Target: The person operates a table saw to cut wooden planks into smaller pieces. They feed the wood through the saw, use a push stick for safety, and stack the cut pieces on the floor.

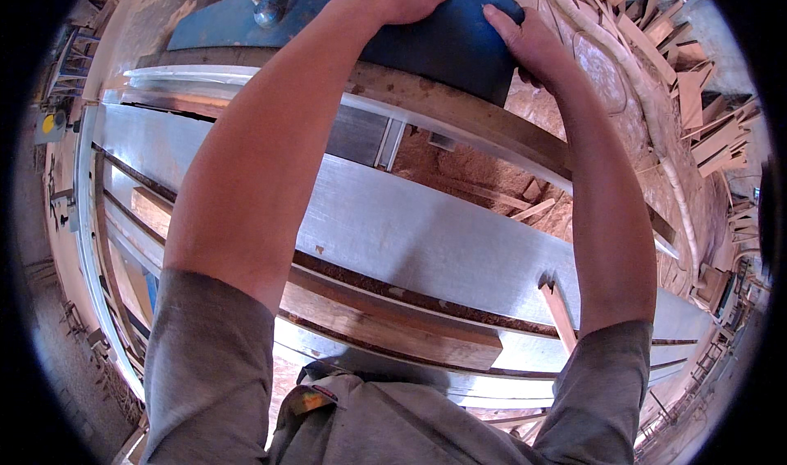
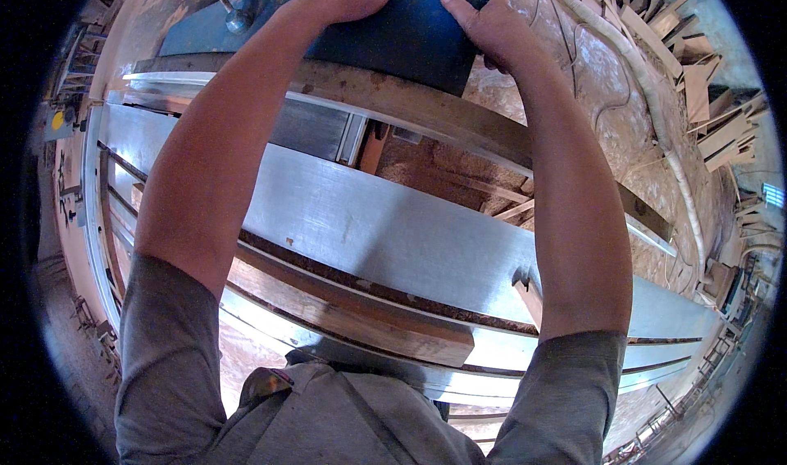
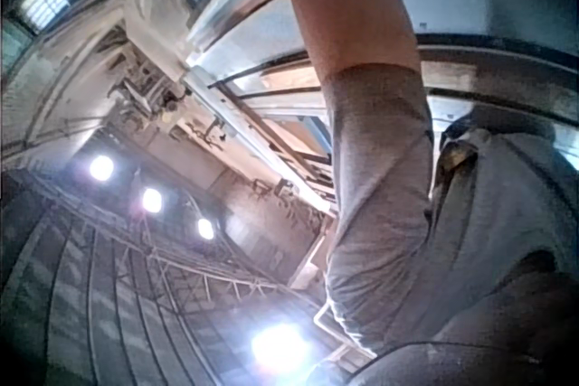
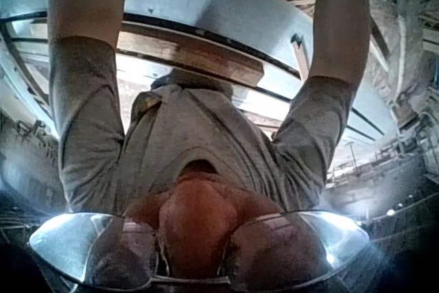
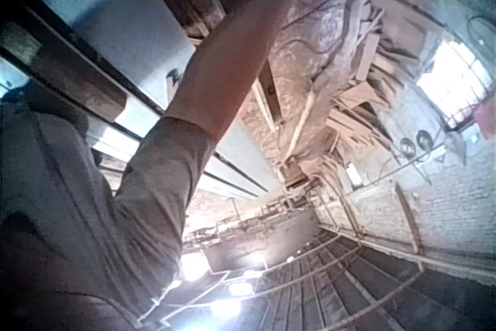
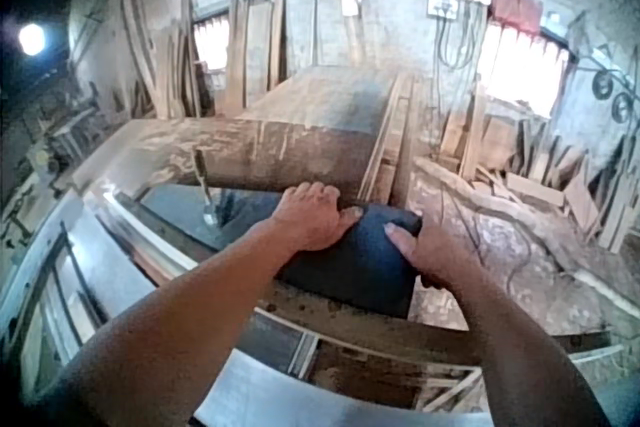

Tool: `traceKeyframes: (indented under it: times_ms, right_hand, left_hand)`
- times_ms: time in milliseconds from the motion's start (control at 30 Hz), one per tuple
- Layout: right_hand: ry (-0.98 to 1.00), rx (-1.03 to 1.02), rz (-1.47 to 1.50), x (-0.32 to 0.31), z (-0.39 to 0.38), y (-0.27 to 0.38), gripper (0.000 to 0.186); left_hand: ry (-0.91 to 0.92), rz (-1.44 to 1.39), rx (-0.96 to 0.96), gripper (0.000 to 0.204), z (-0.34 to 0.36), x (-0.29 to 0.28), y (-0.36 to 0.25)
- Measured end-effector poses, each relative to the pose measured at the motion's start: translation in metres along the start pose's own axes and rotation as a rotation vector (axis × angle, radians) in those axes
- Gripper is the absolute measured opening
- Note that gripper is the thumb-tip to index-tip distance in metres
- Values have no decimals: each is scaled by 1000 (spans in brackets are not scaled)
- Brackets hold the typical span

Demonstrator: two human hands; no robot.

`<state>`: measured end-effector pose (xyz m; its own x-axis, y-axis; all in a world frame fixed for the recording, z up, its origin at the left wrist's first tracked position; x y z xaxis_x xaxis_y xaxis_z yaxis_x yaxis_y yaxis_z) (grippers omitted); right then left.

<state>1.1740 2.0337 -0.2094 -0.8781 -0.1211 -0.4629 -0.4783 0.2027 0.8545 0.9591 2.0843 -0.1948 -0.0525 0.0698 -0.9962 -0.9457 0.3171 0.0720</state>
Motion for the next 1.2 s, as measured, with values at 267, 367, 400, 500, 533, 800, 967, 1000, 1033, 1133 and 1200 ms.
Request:
traceKeyframes:
  times_ms: [267, 367, 400, 500, 533, 800, 967, 1000, 1033, 1133, 1200]
  right_hand:
    - [-31, -19, 11, 2, 1, -4, 80]
    - [39, -50, 19, 0, 0, -4, 79]
    - [8, -51, 21, 1, 1, -3, 79]
    - [-26, -33, 13, 5, -1, -3, 78]
    - [-4, -24, -1, 3, -1, -1, 77]
    - [-9, 94, -116, -7, -7, 17, 73]
    - [-39, -69, -13, 6, -7, 4, 76]
    - [-41, -53, -28, 5, -5, 4, 76]
    - [-42, -35, -45, 3, -4, 4, 76]
    - [-43, 27, -91, -3, -8, 14, 75]
    - [-58, 80, -130, -4, -15, 26, 75]
  left_hand:
    - [57, 37, -16, 65, 2, -2, -2]
    - [35, 26, 79, 64, -8, -14, 0]
    - [-35, 13, 122, 62, -16, -24, 1]
    - [-318, -109, 125, 44, -77, -35, -4]
    - [-550, -203, 79, 28, -118, -35, -14]
    - [211, -147, -122, 32, -265, -15, -48]
    - [222, -89, -118, 43, -264, 3, -50]
    - [210, -93, -110, 43, -264, 4, -50]
    - [200, -97, -101, 44, -265, 5, -50]
    - [177, -96, -82, 47, -267, 7, -50]
    - [168, -90, -79, 48, -267, 7, -49]
Point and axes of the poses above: each hand's wrist, its own z-axis towards the middle knuckle, its own x-axis out of the palm, y = z × x, the point moved 1 cm from there along z, towards the middle knuckle, and after that the axes turned 14 degrees about z, right-handed, at the moved point
